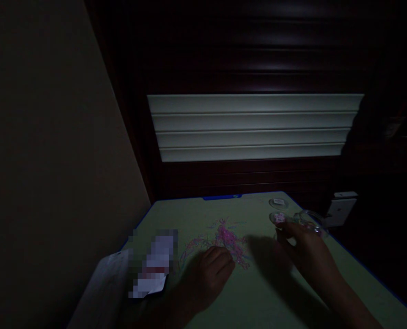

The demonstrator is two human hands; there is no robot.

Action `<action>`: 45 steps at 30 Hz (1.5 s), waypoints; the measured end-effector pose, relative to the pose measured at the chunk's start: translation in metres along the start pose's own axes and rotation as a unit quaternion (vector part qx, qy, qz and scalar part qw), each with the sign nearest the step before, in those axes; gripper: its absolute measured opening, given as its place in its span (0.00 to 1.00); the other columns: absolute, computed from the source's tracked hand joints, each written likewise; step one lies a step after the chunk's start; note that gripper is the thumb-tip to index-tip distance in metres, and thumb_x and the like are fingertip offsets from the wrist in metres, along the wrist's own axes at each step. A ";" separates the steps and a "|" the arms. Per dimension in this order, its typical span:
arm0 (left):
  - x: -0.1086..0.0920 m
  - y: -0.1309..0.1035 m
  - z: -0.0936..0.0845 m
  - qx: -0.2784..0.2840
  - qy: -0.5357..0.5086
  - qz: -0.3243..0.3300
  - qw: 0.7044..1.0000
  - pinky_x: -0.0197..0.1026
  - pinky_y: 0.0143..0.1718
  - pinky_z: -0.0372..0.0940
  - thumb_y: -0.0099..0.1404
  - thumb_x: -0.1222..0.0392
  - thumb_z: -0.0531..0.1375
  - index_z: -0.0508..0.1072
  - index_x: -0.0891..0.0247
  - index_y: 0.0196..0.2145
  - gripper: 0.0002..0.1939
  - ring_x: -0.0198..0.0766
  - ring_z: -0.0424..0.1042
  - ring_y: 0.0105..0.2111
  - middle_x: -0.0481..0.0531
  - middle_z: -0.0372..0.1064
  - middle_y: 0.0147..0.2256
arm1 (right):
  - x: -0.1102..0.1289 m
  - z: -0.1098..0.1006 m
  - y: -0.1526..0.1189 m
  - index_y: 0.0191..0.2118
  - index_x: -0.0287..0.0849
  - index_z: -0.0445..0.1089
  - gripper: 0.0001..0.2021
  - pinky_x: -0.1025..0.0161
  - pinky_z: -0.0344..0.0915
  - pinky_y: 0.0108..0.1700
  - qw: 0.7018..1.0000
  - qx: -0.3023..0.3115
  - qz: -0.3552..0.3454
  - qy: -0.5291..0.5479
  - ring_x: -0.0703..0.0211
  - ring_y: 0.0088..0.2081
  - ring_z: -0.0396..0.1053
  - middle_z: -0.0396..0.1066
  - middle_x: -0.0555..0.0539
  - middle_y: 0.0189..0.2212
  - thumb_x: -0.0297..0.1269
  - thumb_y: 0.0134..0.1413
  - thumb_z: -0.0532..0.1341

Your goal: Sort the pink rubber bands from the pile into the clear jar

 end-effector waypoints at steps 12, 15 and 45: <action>0.000 -0.001 0.005 0.018 0.002 -0.010 1.000 0.45 0.36 0.67 0.68 0.69 0.52 0.69 0.68 0.38 0.06 0.40 0.66 0.37 0.54 0.68 0.35 | 0.080 0.050 -0.021 0.38 0.42 0.69 0.08 0.62 0.56 0.36 0.967 0.147 -0.206 0.023 0.59 0.32 0.65 0.70 0.47 0.30 0.33 0.61 0.53; 0.001 -0.002 0.007 0.026 0.004 -0.014 1.000 0.45 0.35 0.67 0.68 0.69 0.52 0.69 0.68 0.36 0.06 0.40 0.66 0.37 0.54 0.68 0.34 | 0.084 0.061 -0.025 0.34 0.42 0.69 0.08 0.61 0.55 0.37 0.964 0.149 -0.221 0.004 0.59 0.32 0.64 0.70 0.48 0.29 0.34 0.60 0.54; -0.001 0.003 0.001 0.014 0.005 -0.008 1.000 0.44 0.35 0.68 0.68 0.69 0.51 0.70 0.67 0.37 0.08 0.39 0.68 0.37 0.54 0.69 0.33 | 0.081 0.069 -0.025 0.32 0.42 0.68 0.05 0.62 0.52 0.37 0.962 0.134 -0.235 -0.036 0.61 0.29 0.63 0.70 0.50 0.27 0.29 0.58 0.56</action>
Point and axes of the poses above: each hand's wrist, its own y-axis towards the middle knuckle, its own z-axis out of the palm, x = y × z, the point moved 9 cm from there along y, towards the middle knuckle
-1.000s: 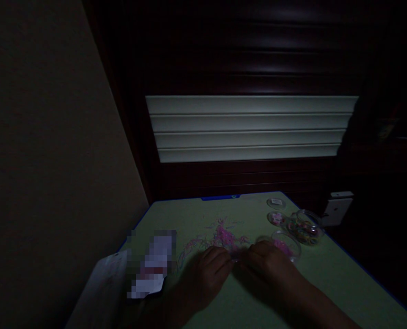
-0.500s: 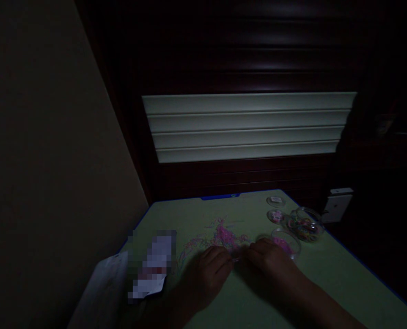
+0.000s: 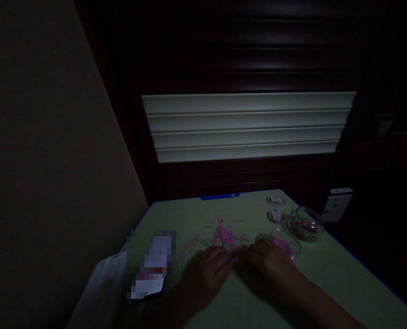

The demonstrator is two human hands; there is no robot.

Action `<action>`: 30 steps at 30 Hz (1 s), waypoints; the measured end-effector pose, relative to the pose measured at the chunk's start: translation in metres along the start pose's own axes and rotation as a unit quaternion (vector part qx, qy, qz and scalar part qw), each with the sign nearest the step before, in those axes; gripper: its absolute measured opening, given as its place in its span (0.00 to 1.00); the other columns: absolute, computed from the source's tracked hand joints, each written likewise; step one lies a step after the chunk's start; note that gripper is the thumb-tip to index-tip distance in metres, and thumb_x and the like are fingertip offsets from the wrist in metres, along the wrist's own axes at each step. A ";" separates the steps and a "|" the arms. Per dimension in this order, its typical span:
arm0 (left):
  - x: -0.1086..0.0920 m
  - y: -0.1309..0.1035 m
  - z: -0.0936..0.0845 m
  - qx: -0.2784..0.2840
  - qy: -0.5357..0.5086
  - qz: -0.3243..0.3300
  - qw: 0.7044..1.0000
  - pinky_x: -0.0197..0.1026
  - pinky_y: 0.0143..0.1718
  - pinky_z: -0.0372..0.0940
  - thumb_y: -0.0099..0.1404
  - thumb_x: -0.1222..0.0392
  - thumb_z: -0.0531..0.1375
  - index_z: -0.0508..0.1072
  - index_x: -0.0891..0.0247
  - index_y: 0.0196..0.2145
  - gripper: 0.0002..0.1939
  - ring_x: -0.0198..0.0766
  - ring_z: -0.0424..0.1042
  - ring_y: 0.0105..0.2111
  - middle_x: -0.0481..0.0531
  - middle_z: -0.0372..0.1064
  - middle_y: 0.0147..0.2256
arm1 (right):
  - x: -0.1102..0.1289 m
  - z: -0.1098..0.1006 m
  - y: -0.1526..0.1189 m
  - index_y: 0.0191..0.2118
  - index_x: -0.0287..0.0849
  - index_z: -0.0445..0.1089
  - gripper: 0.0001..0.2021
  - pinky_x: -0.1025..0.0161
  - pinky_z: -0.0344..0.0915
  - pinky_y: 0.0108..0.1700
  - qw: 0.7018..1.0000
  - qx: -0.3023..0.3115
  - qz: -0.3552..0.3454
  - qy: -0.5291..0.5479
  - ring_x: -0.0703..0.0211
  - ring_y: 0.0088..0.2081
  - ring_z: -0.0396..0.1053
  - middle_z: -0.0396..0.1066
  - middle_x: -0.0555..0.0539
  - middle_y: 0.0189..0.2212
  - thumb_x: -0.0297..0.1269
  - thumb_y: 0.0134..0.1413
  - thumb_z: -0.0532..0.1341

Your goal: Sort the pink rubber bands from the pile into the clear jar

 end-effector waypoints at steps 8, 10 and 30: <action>-0.001 0.000 0.000 0.005 0.005 0.003 1.000 0.44 0.36 0.68 0.68 0.69 0.52 0.70 0.68 0.37 0.07 0.39 0.68 0.37 0.54 0.69 0.33 | 0.001 -0.002 0.001 0.31 0.42 0.68 0.05 0.63 0.52 0.37 1.000 0.021 0.005 0.004 0.62 0.30 0.64 0.71 0.51 0.27 0.25 0.53 0.59; -0.001 0.001 -0.001 0.003 0.004 0.004 1.000 0.44 0.36 0.68 0.68 0.68 0.51 0.70 0.68 0.37 0.08 0.39 0.68 0.37 0.54 0.69 0.33 | 0.000 -0.002 0.001 0.31 0.42 0.68 0.05 0.63 0.52 0.36 1.000 0.018 0.010 0.006 0.62 0.30 0.63 0.71 0.51 0.27 0.26 0.54 0.59; 0.002 -0.002 0.000 -0.006 -0.003 -0.001 1.000 0.44 0.37 0.68 0.68 0.68 0.51 0.70 0.68 0.38 0.08 0.40 0.68 0.37 0.55 0.69 0.33 | -0.047 -0.042 -0.013 0.34 0.40 0.71 0.11 0.65 0.57 0.32 0.993 -0.009 0.117 -0.007 0.59 0.30 0.67 0.69 0.46 0.28 0.24 0.57 0.52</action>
Point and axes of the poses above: each hand's wrist, its own y-axis towards the middle knuckle, its own z-axis out of the palm, x = y × z, the point moved 9 cm from there along y, towards the middle knuckle
